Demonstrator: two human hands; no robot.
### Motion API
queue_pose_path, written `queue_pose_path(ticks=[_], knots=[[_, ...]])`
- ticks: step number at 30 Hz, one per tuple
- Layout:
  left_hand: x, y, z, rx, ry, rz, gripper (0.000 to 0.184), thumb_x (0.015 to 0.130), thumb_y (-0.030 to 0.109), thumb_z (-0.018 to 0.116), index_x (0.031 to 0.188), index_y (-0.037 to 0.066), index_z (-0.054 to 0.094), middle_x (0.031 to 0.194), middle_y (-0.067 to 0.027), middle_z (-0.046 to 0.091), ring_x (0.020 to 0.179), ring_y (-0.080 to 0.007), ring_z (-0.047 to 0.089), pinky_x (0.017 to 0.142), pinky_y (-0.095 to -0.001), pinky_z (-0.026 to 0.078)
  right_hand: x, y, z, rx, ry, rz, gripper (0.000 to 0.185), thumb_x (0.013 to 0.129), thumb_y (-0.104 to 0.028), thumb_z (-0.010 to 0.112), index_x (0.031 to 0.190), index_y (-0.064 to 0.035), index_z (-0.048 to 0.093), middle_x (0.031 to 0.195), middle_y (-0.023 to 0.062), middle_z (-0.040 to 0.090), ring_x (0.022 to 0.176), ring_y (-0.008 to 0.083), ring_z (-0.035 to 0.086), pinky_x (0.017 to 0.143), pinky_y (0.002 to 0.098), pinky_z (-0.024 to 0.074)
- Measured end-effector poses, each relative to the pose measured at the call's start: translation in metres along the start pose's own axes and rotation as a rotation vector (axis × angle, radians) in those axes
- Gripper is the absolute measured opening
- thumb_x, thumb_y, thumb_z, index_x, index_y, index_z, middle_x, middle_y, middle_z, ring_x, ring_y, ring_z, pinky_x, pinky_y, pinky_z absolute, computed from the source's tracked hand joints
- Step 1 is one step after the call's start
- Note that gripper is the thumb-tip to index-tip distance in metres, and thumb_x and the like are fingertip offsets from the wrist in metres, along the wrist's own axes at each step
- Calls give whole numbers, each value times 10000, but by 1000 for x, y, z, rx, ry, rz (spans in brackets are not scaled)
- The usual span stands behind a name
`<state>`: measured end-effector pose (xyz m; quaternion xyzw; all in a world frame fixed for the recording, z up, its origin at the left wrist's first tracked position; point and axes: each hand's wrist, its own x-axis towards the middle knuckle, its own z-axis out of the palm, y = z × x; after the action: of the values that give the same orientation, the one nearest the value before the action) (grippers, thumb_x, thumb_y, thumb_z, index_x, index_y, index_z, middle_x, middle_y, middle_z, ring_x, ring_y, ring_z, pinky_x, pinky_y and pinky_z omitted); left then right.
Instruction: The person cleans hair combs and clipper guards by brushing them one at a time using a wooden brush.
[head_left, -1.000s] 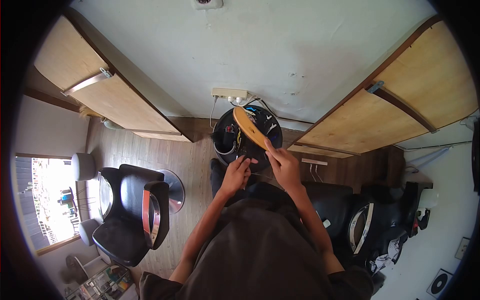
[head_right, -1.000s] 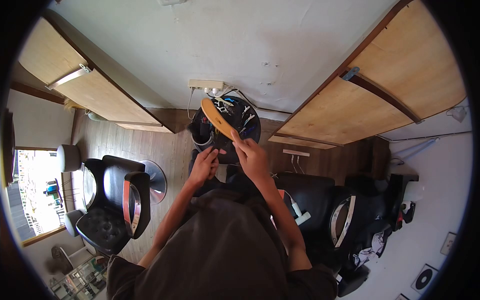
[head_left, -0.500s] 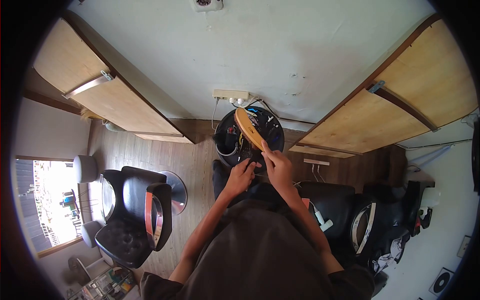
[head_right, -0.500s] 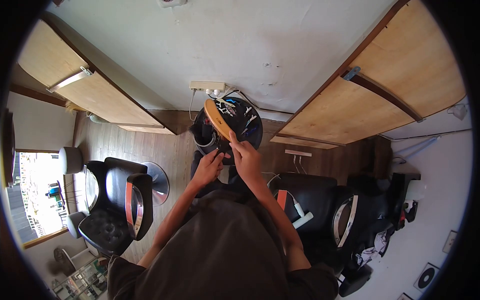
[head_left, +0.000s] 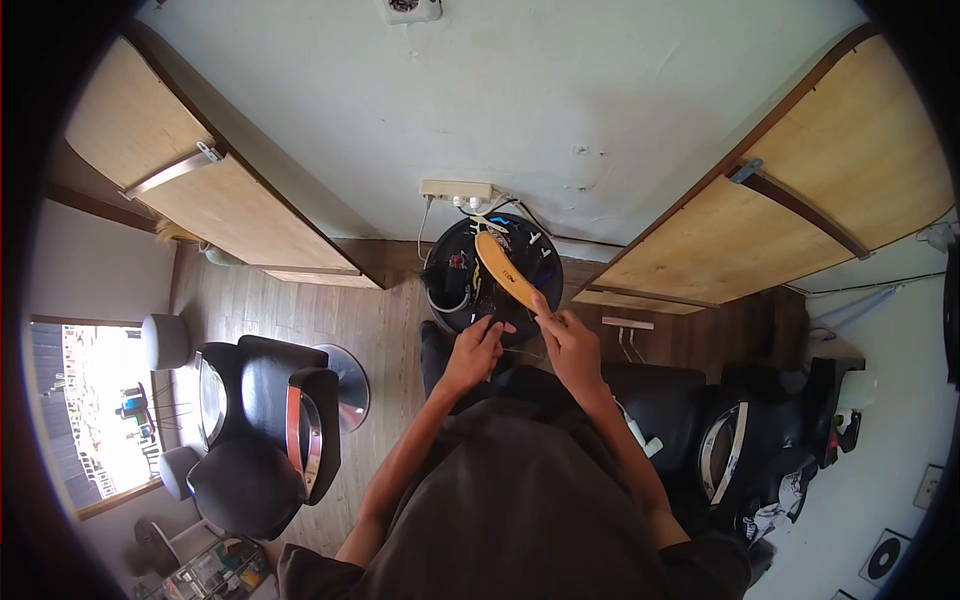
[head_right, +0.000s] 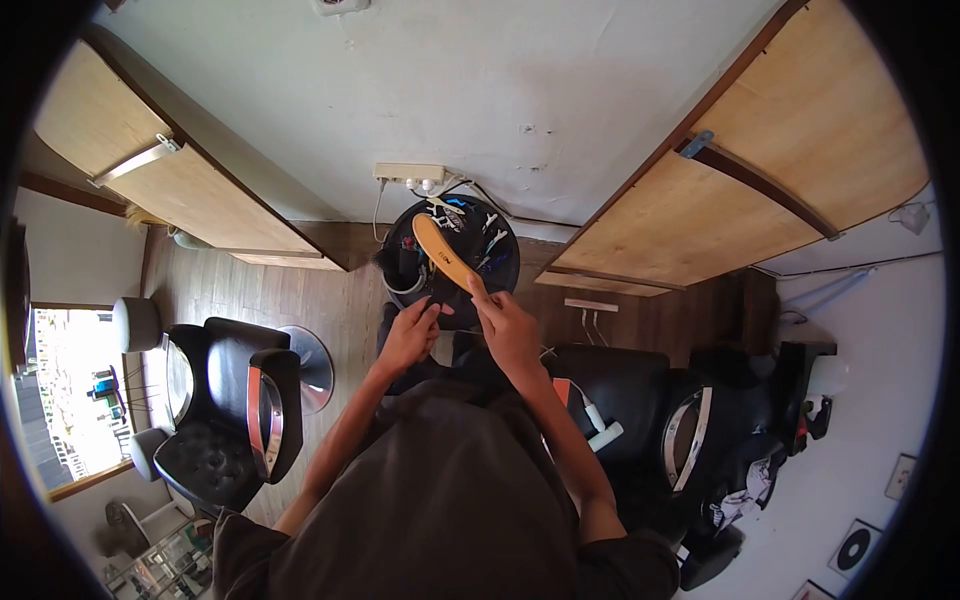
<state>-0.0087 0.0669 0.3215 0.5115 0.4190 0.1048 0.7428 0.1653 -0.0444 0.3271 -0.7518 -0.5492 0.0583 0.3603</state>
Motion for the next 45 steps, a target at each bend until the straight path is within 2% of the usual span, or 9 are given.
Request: queue_pose_path(ticks=[4,9,12,18,25,30,36,40,45], knots=[[3,-14,8,80,-31,28,296,1135,248,480,1125,49,698,647,28,514,500,-48,481,432,-240,360,9,-1,18,94,79,32,479,981,-87,726,1443,-202,671,726,91,579,603,215,608,592,347,494],[-4,-9,6,-76,-55,-46,293,1136,257,479,1148,43,679,641,40,473,482,-47,433,409,-247,333,14,-8,34,586,134,404,398,1016,-116,711,1408,-182,693,638,48,422,633,65,472,585,298,432],[-8,-3,-2,-215,-34,-86,288,1137,255,475,1163,39,663,640,47,445,461,-47,400,395,-251,314,8,-2,16,227,97,188,430,1007,-131,706,1429,-214,685,688,71,554,596,192,576,586,307,490],[-11,-7,-8,-108,20,-25,281,1135,243,480,1144,35,670,644,39,458,450,-54,415,406,-250,335,-6,1,1,-68,10,-13,519,973,-128,728,1463,-278,647,789,73,628,672,249,683,592,383,546],[-13,-25,10,35,-28,39,285,1129,243,496,1109,43,697,658,33,486,470,-48,409,447,-240,349,12,3,30,108,91,31,460,982,-116,736,1427,-223,687,707,79,568,609,214,590,578,317,476],[-16,-13,4,-136,-20,-66,283,1130,250,495,1133,40,684,654,42,462,467,-41,394,424,-239,322,18,-3,38,522,133,340,402,1003,-110,721,1402,-155,698,631,54,424,618,100,501,581,290,421],[-15,-8,-10,-196,51,-30,276,1131,247,493,1145,37,672,640,47,440,453,-42,399,403,-242,311,6,4,4,64,50,-18,476,989,-113,714,1449,-229,668,729,73,598,639,214,646,594,346,518],[-17,-12,-7,-28,29,-21,286,1135,248,486,1126,43,686,639,36,473,459,-48,430,409,-246,336,2,7,8,26,34,10,491,977,-97,735,1439,-251,673,790,99,622,622,247,600,600,365,498],[-14,-22,-5,8,1,-5,292,1135,254,489,1121,46,693,648,29,491,465,-49,433,411,-247,344,13,9,31,129,52,143,427,1006,-142,710,1426,-218,688,688,66,578,627,198,634,597,309,504]])
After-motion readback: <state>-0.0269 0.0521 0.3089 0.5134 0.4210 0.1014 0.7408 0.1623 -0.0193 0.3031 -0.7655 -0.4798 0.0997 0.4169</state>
